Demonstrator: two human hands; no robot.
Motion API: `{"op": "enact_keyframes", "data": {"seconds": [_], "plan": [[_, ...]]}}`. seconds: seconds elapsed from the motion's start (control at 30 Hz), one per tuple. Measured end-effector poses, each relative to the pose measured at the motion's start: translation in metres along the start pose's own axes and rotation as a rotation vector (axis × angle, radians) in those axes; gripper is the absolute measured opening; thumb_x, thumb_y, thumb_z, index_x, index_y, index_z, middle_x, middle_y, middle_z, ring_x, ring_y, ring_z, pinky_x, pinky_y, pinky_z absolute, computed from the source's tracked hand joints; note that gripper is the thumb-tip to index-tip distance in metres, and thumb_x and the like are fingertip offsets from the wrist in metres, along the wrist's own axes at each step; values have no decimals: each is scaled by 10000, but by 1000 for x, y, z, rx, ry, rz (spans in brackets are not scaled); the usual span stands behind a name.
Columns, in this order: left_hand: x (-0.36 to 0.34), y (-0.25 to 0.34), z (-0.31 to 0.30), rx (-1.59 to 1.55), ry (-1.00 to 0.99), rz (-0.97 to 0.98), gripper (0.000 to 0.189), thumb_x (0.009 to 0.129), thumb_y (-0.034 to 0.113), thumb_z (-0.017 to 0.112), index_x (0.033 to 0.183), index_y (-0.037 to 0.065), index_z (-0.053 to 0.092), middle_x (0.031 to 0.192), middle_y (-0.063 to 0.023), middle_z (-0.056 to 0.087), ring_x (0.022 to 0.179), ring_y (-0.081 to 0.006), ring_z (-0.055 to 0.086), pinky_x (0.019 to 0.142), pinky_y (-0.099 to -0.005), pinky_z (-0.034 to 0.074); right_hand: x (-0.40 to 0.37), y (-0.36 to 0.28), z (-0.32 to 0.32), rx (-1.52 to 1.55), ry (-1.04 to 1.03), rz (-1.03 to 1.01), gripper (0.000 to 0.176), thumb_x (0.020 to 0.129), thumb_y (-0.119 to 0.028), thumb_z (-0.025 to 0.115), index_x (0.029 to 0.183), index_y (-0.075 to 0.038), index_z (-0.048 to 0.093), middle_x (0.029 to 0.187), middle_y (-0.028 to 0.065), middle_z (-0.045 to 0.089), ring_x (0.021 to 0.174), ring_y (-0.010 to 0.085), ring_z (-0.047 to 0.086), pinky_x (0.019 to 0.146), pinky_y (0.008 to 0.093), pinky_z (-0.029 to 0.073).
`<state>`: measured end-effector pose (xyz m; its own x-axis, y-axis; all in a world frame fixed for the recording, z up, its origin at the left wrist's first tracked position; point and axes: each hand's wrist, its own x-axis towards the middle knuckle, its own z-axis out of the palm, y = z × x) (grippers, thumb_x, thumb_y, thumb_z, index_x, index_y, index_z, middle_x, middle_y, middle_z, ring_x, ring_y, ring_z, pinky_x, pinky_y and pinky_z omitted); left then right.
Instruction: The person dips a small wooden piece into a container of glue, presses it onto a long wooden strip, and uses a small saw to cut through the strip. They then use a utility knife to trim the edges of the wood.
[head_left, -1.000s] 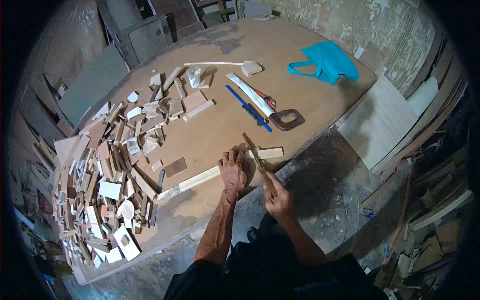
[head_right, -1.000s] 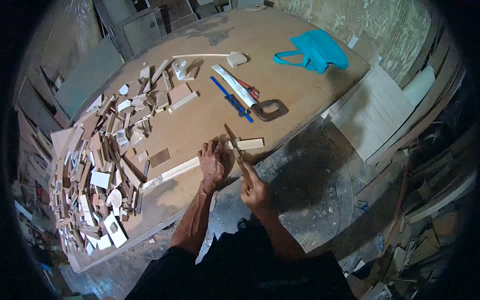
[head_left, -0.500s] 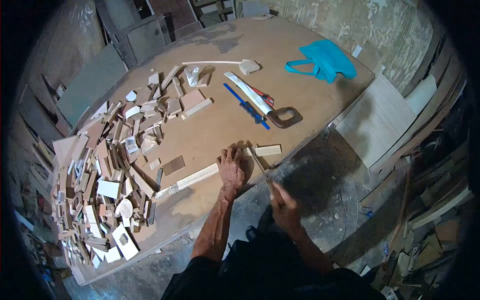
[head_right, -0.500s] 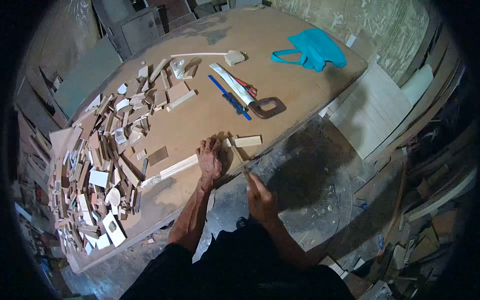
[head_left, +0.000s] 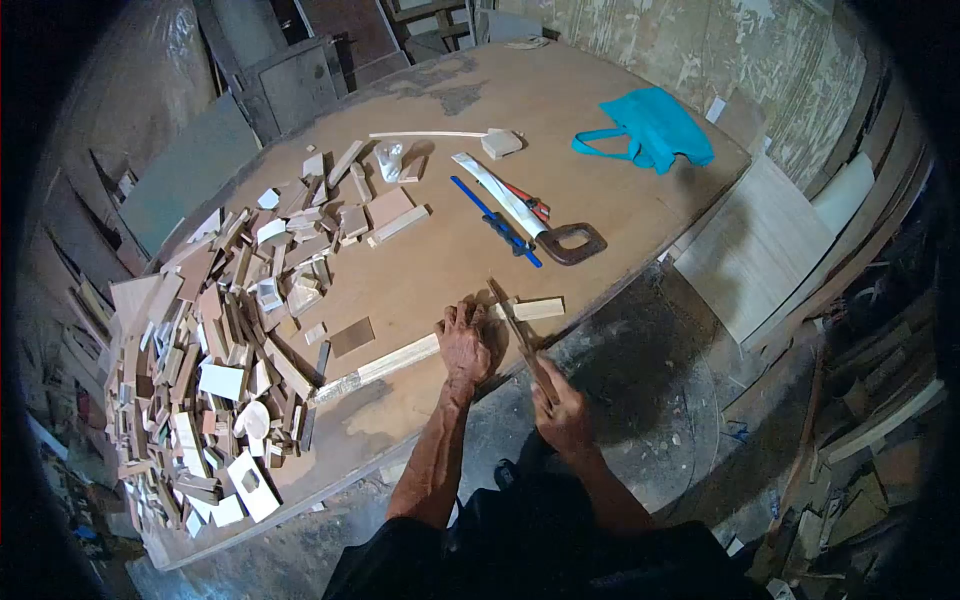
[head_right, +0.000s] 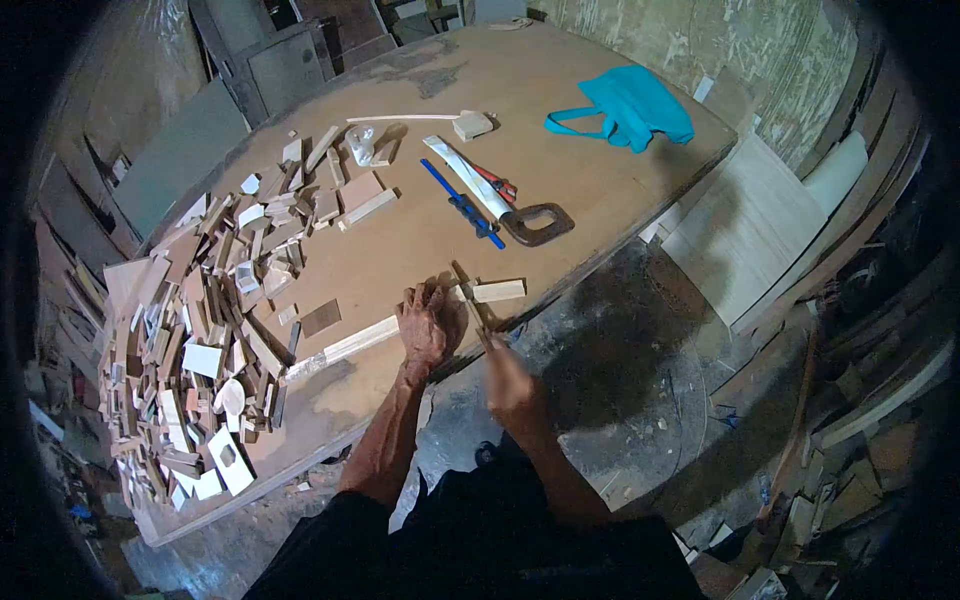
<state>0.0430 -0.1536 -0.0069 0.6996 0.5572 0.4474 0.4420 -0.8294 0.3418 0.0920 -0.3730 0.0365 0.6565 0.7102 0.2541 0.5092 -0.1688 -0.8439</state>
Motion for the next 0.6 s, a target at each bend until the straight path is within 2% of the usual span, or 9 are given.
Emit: {"op": "enact_keyframes", "data": {"seconds": [0.13, 0.23, 0.33, 0.43, 0.53, 0.6], "plan": [[1, 3, 0, 9, 38, -2, 615, 673, 218, 542, 1272, 92, 594, 1247, -116, 520, 1098, -327, 466, 881, -466, 367, -18, 7, -7, -86, 82, -154, 442, 925, -121, 593, 1351, -26, 520, 1154, 217, 665, 918, 364, 701, 779, 394, 561], [0, 8, -6, 18, -14, -20, 619, 689, 227, 559, 1294, 98, 576, 1253, -108, 518, 1107, -323, 466, 891, -468, 369, 12, -9, 1, 22, -41, 73, 449, 931, -125, 590, 1365, -38, 515, 1176, 208, 662, 902, 353, 702, 759, 390, 566], [-1, 6, -2, 2, 7, -17, 619, 695, 222, 586, 1301, 101, 569, 1257, -102, 516, 1128, -319, 463, 906, -471, 368, 0, 9, 4, -76, 112, -239, 474, 918, -118, 611, 1377, -60, 511, 1107, 225, 669, 818, 351, 702, 691, 384, 555], [7, 4, 1, 20, -8, -32, 609, 693, 200, 596, 1294, 101, 577, 1261, -100, 520, 1145, -316, 462, 919, -470, 368, -24, 8, -7, -216, 18, -156, 500, 891, -94, 639, 1375, -74, 516, 1018, 234, 676, 747, 355, 693, 643, 377, 542], [-2, 4, 0, 30, -15, -15, 594, 696, 166, 584, 1287, 104, 587, 1260, -101, 526, 1145, -315, 464, 926, -464, 369, 10, 7, 8, -8, 68, -81, 504, 888, -104, 648, 1374, -82, 517, 979, 218, 688, 733, 383, 685, 621, 374, 537], [2, 4, -3, 29, 3, -6, 575, 713, 155, 578, 1286, 106, 589, 1258, -100, 528, 1146, -313, 465, 931, -459, 368, 10, 5, 8, 8, 39, -12, 484, 892, -112, 639, 1362, -78, 527, 956, 218, 688, 744, 402, 678, 619, 380, 539]]}}
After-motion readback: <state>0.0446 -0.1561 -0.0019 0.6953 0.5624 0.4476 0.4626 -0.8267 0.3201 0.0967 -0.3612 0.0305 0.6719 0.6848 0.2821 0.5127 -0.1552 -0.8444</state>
